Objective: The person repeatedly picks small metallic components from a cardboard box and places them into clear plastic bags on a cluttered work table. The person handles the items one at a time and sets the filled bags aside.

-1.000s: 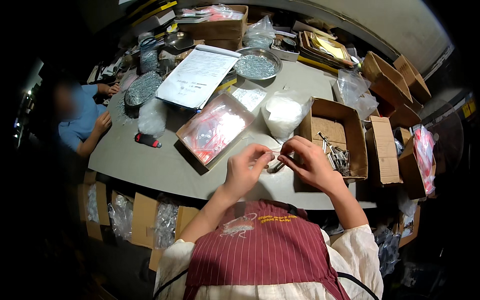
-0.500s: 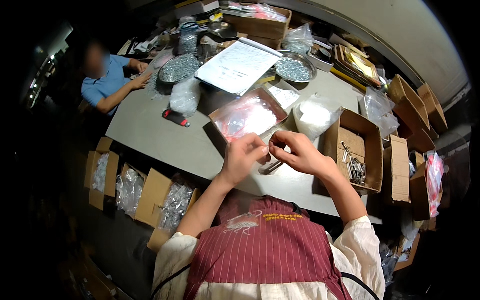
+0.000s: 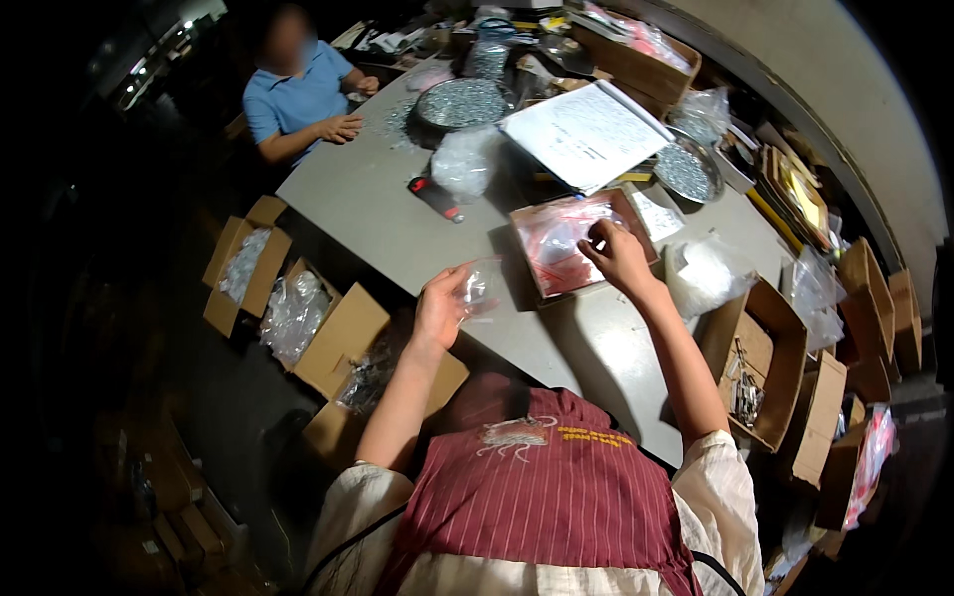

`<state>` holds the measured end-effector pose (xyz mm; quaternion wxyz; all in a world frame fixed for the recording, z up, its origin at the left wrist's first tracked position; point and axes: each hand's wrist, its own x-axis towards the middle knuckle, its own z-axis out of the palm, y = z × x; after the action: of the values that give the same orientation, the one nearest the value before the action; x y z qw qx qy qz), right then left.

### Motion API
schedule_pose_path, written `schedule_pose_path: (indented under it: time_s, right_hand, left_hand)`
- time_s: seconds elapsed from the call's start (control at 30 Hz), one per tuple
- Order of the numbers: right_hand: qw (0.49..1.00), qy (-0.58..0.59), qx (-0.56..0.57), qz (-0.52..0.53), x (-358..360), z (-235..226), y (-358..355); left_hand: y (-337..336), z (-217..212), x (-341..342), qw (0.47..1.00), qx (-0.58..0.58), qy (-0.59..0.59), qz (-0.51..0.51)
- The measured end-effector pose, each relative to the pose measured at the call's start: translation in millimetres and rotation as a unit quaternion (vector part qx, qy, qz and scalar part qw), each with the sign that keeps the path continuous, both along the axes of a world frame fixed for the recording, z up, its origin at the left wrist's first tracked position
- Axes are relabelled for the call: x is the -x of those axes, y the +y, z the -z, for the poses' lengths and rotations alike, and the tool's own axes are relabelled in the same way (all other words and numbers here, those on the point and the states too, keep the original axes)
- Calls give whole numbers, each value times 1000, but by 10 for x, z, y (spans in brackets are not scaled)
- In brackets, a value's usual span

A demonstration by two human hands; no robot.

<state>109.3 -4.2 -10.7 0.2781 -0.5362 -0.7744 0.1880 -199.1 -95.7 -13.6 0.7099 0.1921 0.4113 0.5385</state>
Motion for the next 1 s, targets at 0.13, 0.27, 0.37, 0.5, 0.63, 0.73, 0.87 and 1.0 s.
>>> schedule_pose_path:
  time_s: [0.13, 0.27, 0.37, 0.5, 0.63, 0.73, 0.87, 1.0]
  right_hand:
    - [979, -186, 48, 67, -352, 889, 424]
    - [995, -89, -11, -43, -158, 643, 425]
    - [999, 1, 46, 9, -183, 432, 343]
    - [990, 123, 64, 35, -281, 187, 240]
    - [913, 361, 189, 31, -282, 67, 87]
    - [875, 433, 214, 8, -231, 20, -120]
    - [924, 306, 222, -48, -134, -301, -575]
    - [961, 201, 189, 0, -407, -283, -823]
  left_hand:
    - [-74, 385, 456, 991, -2, 99, -86]
    - [-525, 1214, 1336, 886, 12, 460, -57]
    - [-730, 1342, 1402, 708, 56, 703, 27]
    - [-590, 1197, 1043, 718, -71, 686, -91]
    - [-180, 408, 298, 656, -290, 690, -100]
    - [21, -145, -397, 593, -426, 681, -47]
    - [218, -403, -958, 686, -474, 550, 58]
    - [248, -320, -1126, 742, -392, 490, 237]
